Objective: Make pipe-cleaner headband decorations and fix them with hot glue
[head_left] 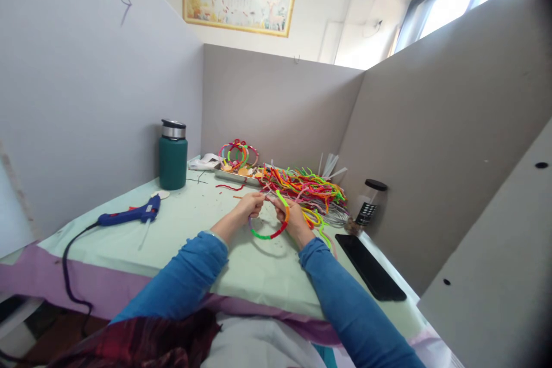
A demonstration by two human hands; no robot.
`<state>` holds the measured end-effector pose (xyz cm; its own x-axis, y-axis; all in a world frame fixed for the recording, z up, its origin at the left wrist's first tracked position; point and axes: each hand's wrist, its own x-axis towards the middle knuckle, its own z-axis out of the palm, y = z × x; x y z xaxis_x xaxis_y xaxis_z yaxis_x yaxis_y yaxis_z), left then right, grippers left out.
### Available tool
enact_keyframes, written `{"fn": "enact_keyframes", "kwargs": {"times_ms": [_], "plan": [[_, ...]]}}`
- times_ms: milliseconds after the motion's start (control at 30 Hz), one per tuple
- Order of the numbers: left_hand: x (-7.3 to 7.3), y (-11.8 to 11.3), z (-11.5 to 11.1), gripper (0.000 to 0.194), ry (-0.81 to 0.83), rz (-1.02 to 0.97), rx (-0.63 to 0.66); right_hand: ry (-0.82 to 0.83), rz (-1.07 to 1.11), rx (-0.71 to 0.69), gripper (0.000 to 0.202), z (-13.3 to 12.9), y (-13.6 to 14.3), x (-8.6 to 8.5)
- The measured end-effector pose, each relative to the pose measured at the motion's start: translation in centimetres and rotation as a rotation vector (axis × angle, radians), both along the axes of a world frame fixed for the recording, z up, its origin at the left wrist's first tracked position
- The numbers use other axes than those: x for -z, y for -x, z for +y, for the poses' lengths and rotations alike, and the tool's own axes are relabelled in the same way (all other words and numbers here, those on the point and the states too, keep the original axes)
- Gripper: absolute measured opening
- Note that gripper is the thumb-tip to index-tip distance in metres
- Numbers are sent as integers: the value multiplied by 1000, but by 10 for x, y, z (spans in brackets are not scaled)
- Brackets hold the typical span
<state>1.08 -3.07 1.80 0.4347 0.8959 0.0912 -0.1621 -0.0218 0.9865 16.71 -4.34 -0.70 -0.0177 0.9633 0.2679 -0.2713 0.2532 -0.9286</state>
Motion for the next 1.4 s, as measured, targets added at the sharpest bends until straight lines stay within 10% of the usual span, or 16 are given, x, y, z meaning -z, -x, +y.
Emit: {"fn": "enact_keyframes", "kwargs": {"times_ms": [733,1400], "plan": [[9,-9,9,26,-484,214,-213,-13,-55,-280,28,-14,1,-3],[-1,7,-1,30,67,111,233,86,-28,-161,22,0,-12,-1]]}}
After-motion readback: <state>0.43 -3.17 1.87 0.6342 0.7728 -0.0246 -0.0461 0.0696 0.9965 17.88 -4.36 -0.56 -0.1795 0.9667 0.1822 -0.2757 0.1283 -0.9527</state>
